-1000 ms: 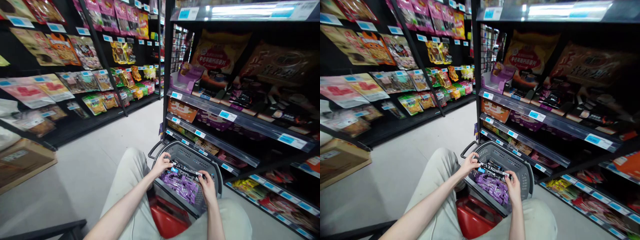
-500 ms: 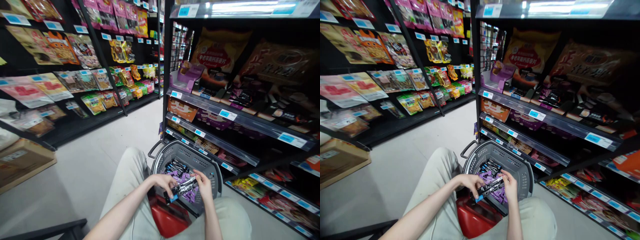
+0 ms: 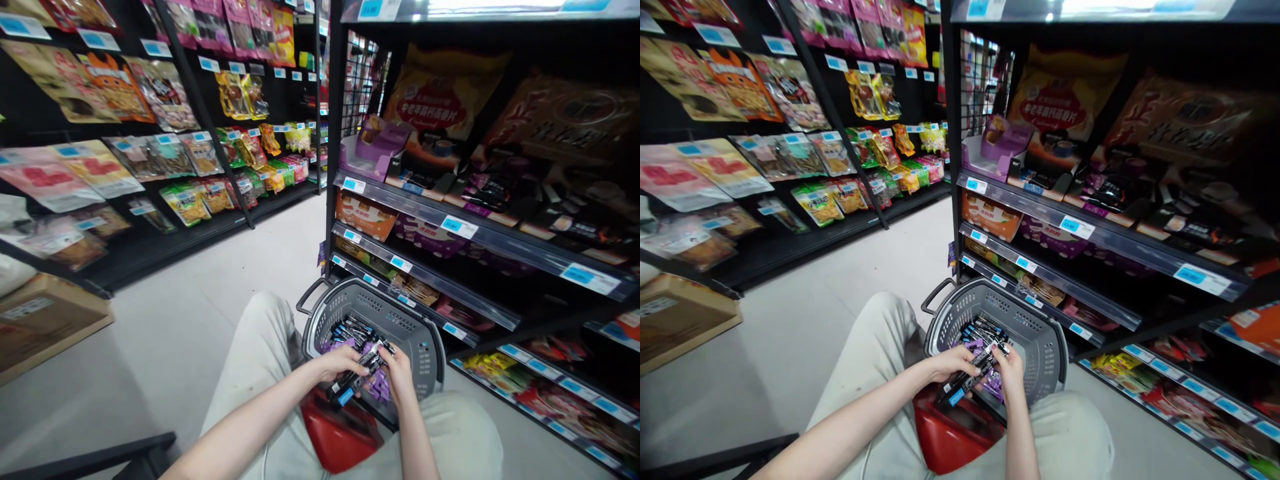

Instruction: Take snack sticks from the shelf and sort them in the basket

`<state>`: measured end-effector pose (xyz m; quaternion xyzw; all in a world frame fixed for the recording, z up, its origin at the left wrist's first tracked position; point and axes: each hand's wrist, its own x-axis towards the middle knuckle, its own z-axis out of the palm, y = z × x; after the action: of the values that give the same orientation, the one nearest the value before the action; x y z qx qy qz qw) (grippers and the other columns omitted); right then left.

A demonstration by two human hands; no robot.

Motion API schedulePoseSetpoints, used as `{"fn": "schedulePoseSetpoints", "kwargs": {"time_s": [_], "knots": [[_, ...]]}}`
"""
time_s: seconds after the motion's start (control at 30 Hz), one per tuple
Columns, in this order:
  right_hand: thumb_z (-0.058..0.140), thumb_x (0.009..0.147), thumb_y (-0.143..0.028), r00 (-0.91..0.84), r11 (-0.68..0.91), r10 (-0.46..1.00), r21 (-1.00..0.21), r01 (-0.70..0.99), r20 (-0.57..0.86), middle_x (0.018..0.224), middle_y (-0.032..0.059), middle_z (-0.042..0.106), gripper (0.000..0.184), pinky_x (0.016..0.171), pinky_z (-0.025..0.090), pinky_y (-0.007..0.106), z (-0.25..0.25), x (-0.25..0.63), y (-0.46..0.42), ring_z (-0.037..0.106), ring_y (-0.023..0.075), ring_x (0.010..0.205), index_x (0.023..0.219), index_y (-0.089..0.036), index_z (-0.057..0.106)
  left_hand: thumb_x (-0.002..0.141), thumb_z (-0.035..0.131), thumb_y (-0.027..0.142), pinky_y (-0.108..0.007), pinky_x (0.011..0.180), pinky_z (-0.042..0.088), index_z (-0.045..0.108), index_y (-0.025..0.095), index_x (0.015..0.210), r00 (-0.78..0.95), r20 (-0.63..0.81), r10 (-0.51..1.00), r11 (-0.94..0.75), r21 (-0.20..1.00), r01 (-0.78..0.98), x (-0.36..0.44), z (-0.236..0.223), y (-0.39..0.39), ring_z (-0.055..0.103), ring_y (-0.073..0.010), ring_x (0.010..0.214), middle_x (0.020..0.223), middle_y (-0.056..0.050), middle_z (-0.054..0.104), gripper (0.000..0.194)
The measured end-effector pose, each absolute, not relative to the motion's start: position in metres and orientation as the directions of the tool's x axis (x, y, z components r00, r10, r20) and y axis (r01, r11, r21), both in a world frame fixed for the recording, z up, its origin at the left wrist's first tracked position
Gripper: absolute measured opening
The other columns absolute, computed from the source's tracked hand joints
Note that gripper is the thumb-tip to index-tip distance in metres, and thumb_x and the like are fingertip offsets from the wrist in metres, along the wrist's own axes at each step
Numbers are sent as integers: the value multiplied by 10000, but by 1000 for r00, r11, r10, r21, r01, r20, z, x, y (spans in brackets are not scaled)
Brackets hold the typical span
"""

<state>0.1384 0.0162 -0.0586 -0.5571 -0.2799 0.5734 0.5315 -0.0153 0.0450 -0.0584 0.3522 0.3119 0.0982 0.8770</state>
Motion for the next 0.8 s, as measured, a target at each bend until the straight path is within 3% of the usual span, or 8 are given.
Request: {"fn": "schedulePoseSetpoints", "kwargs": {"time_s": [0.07,0.17,0.33,0.53,0.67,0.8], "knots": [[630,574,-369,222,-266,917,-924,-276,-331,651,5,614,262,521,415,247,-63,137,17,528,143,562,730,-162,596,557,649,308,-305,538,459,593,95,705,787,-483,385,746,664,43,-14,-58,46,589,-169,577,709,-66,632,266],[636,562,-362,320,-239,911,-966,-99,-258,615,3,603,256,524,392,241,-70,134,20,508,140,552,707,-154,599,583,619,352,-302,520,452,577,98,662,762,-497,414,736,675,40,-12,-58,45,572,-154,493,622,-54,625,269],[594,591,-388,300,-187,942,-978,86,-154,583,4,589,253,524,358,230,-74,130,21,488,140,548,678,-151,603,623,568,412,-280,487,435,577,111,702,743,-494,451,694,718,57,-9,-55,40,538,-129,409,569,-35,615,311],[572,621,-361,310,-151,939,-988,-23,-150,515,-37,498,222,498,326,203,-77,129,21,420,99,507,551,-152,538,590,618,349,-262,516,447,616,81,702,758,-464,458,656,752,64,-9,-56,41,573,-144,515,634,-53,630,291],[577,626,-362,341,-164,917,-975,-148,-206,520,-44,497,212,487,328,198,-80,127,19,423,97,502,582,-158,538,569,653,254,-247,560,460,616,97,766,863,-382,330,678,732,65,-14,-55,46,599,-156,616,709,-55,641,255],[584,608,-386,443,-148,868,-968,-203,-225,551,-29,545,232,504,354,210,-84,135,20,461,110,518,629,-156,562,520,688,152,-245,558,473,587,123,839,937,-318,144,694,707,134,-20,-53,48,608,-177,696,842,-66,636,336]]}}
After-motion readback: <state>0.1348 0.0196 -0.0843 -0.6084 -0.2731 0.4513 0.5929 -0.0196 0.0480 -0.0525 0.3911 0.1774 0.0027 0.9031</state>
